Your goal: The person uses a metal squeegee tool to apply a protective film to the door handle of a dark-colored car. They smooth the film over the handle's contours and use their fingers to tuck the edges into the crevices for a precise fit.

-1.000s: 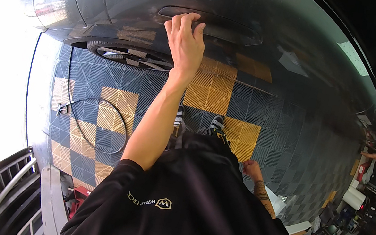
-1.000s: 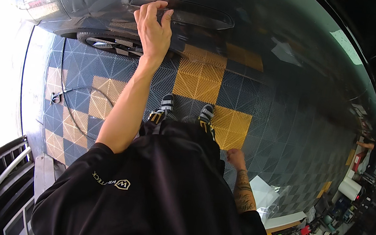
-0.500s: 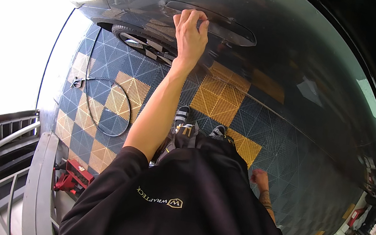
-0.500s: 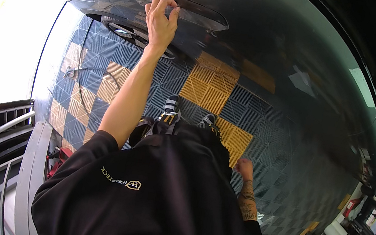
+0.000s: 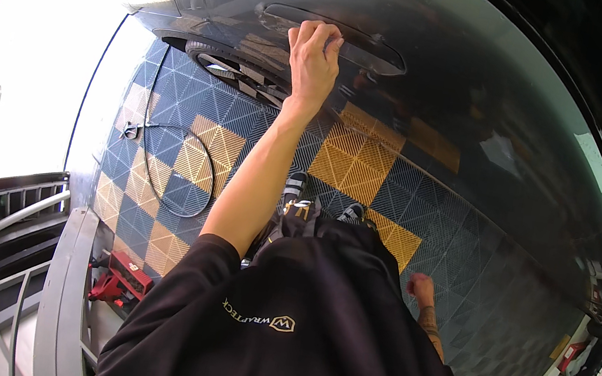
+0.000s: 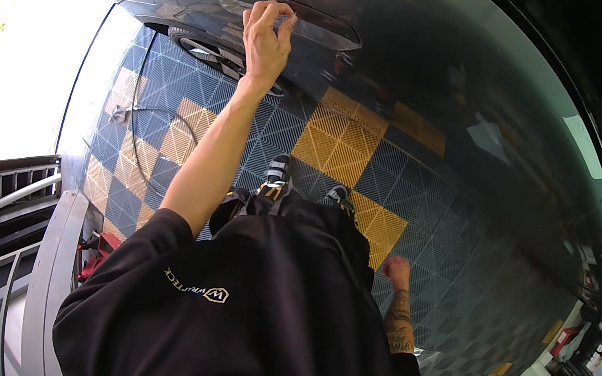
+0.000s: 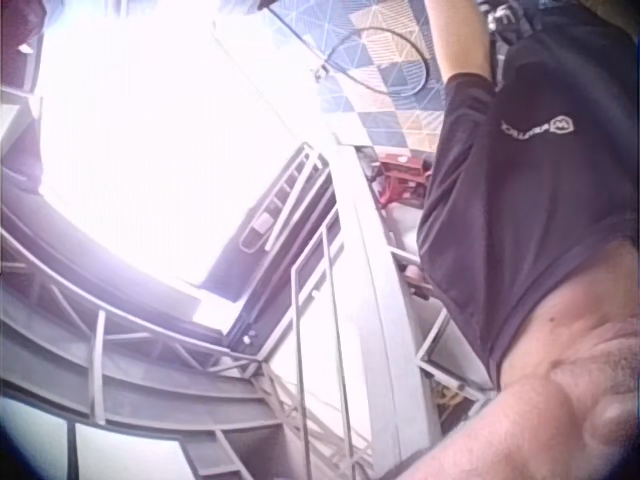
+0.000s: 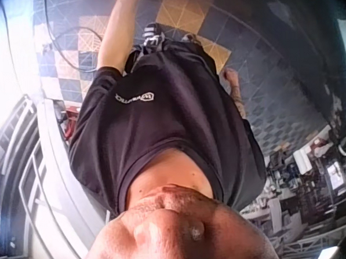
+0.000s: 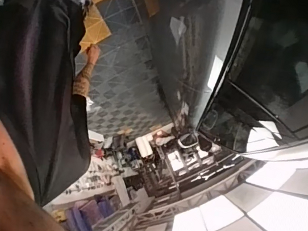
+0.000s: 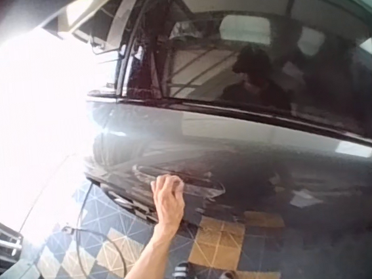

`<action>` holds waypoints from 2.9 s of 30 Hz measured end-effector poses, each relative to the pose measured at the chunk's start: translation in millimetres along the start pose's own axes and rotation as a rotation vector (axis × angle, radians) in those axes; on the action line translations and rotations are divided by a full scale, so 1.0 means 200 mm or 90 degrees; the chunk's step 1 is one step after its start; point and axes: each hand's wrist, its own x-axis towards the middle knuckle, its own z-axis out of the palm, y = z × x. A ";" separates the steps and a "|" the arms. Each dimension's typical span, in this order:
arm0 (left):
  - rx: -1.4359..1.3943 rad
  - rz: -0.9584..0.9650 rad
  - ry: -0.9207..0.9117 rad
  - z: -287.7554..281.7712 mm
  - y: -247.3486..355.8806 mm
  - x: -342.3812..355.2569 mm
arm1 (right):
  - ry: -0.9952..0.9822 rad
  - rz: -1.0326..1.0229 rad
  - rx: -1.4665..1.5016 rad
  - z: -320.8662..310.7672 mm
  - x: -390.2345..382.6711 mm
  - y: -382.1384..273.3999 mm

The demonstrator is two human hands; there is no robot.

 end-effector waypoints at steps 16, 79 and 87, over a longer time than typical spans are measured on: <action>-0.017 -0.036 -0.019 0.04 0.07 -0.01 | 0.020 0.008 -0.018 0.20 0.01 0.03; -0.031 0.018 -0.001 0.18 0.28 -0.11 | 0.003 -0.051 -0.046 0.18 0.09 0.16; -0.059 0.055 -0.001 0.19 0.31 -0.14 | 0.052 -0.007 0.003 0.17 0.06 0.18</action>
